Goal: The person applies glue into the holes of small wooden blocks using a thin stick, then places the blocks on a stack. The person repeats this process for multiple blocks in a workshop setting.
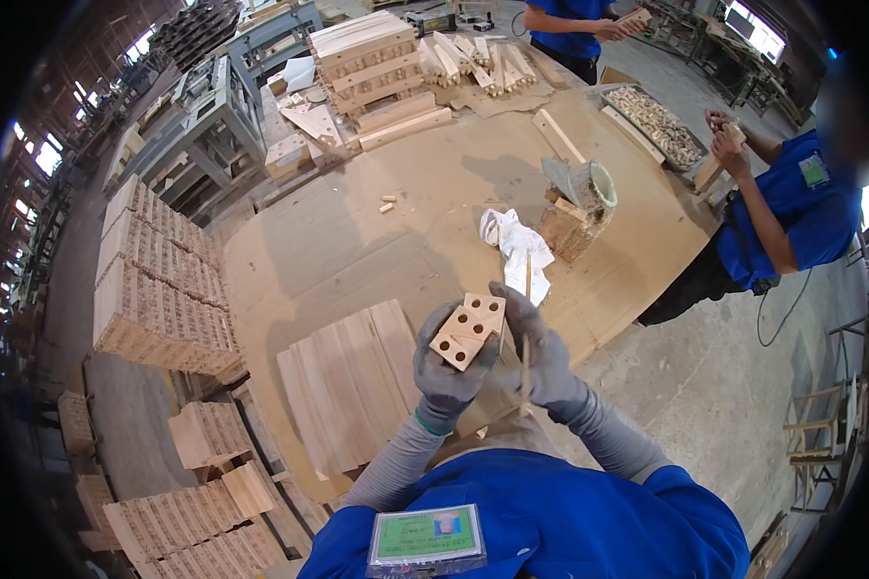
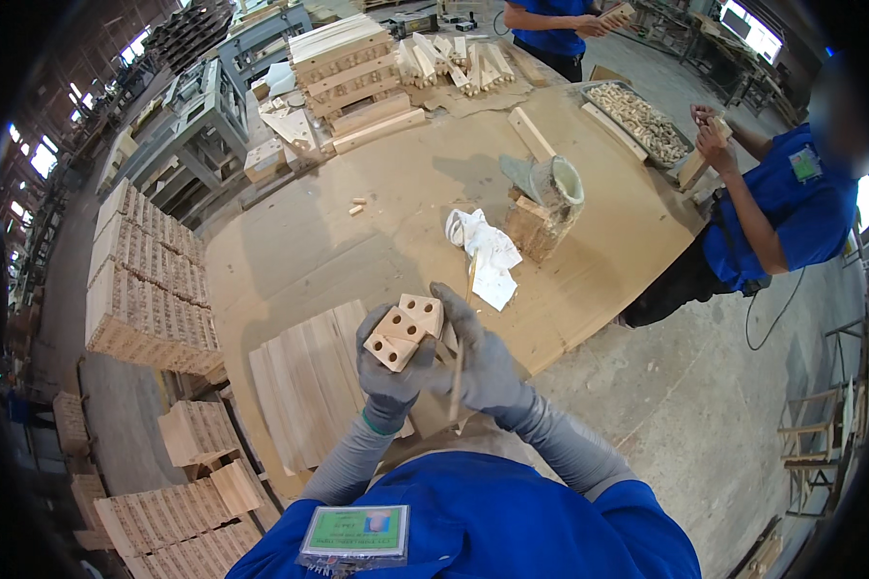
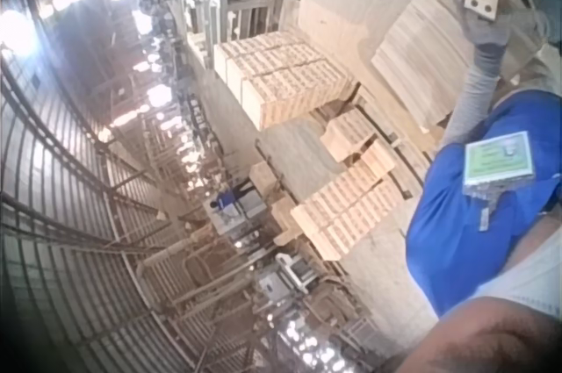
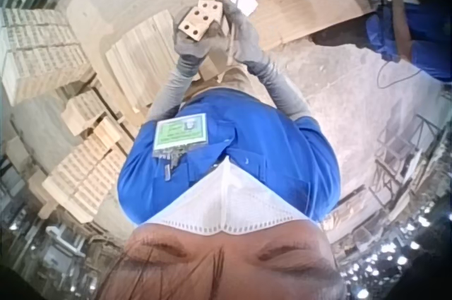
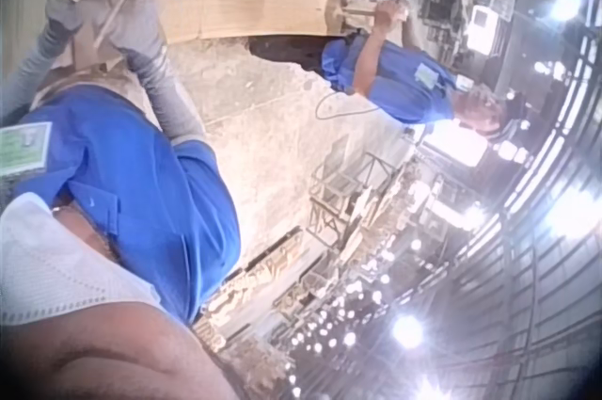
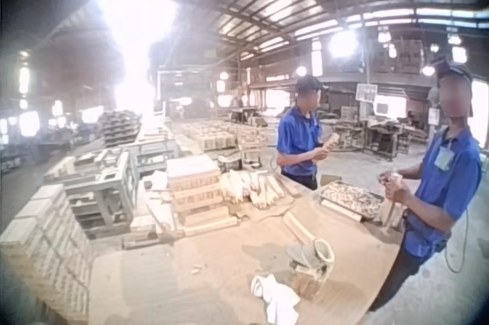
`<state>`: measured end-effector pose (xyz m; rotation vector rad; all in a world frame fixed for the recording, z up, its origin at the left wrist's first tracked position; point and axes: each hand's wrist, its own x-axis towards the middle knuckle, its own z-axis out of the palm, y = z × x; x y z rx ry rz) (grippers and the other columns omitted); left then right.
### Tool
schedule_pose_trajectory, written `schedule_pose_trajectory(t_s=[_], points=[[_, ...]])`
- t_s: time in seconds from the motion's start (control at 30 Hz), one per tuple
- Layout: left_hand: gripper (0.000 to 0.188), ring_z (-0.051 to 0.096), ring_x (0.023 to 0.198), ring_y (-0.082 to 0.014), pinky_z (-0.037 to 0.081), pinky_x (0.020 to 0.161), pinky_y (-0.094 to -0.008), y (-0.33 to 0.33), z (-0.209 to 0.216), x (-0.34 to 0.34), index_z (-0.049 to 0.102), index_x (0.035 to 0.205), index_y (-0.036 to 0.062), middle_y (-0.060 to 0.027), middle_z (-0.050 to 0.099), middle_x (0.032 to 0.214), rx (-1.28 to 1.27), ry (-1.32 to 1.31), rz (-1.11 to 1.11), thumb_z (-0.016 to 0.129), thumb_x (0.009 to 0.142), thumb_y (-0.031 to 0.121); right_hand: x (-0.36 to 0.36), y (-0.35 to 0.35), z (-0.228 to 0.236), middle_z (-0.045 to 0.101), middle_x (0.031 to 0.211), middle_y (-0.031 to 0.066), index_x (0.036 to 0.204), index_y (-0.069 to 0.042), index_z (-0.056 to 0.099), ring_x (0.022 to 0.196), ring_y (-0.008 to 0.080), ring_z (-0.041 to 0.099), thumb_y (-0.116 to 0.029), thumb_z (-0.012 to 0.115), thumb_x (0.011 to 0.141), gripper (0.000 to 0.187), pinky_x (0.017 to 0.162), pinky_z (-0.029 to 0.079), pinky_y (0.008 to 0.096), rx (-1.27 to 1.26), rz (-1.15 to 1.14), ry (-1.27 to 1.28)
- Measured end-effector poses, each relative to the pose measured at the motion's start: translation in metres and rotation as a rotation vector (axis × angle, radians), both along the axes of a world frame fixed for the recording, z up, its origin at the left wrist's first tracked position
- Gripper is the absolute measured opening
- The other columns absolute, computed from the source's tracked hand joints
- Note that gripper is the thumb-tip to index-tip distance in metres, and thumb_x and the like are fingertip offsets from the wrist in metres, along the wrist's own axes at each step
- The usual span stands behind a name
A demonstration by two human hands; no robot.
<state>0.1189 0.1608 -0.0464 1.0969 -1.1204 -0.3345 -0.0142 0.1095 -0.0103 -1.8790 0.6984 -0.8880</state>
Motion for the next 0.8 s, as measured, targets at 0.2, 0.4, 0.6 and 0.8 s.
schedule_pose_trajectory(t_s=[0.2, 0.4, 0.6, 0.8], points=[[0.075, 0.048, 0.122, -0.0286, 0.041, 0.103, -0.0387, -0.002, -0.001, -0.003, 0.025, 0.139, -0.0051, -0.0201, 0.043, 0.135, 0.100, 0.211, -0.468, 0.065, 0.082, 0.024, 0.002, 0.003, 0.004, 0.039, 0.140, 0.0210, 0.145, -0.002, 0.015, 0.123, 0.0321, 0.049, -0.045, 0.085, 0.059, 0.119, 0.099, 0.044, 0.0381, 0.003, -0.035, 0.051], [0.115, 0.046, 0.124, -0.0289, 0.041, 0.102, -0.0376, -0.010, 0.018, 0.015, -0.003, 0.145, 0.0004, -0.0190, 0.035, 0.141, 0.219, -0.341, -0.601, 0.080, 0.069, 0.023, -0.021, -0.011, 0.010, 0.044, 0.134, 0.0193, 0.143, -0.002, 0.020, 0.118, 0.0315, 0.053, -0.037, 0.085, 0.062, 0.110, 0.098, 0.045, 0.0367, -0.169, 0.147, 0.031], [0.118, 0.045, 0.126, -0.0305, 0.042, 0.101, -0.0388, -0.029, -0.019, -0.005, 0.003, 0.145, -0.0007, -0.0205, 0.028, 0.143, 0.025, -0.165, -0.544, 0.084, 0.064, 0.029, -0.024, -0.001, 0.010, 0.028, 0.146, 0.0210, 0.147, -0.001, 0.004, 0.127, 0.0318, 0.045, -0.047, 0.085, 0.059, 0.128, 0.102, 0.041, 0.0370, -0.031, 0.075, 0.132], [0.076, 0.056, 0.107, -0.0266, 0.048, 0.092, -0.0375, -0.033, -0.037, -0.022, 0.033, 0.131, 0.0010, -0.0153, 0.052, 0.121, 0.327, 0.049, -0.629, 0.074, 0.072, 0.024, -0.037, -0.006, -0.005, 0.014, 0.152, 0.0222, 0.147, 0.001, 0.000, 0.134, 0.0332, 0.034, -0.051, 0.085, 0.056, 0.135, 0.106, 0.036, 0.0368, -0.056, 0.000, -0.038]])
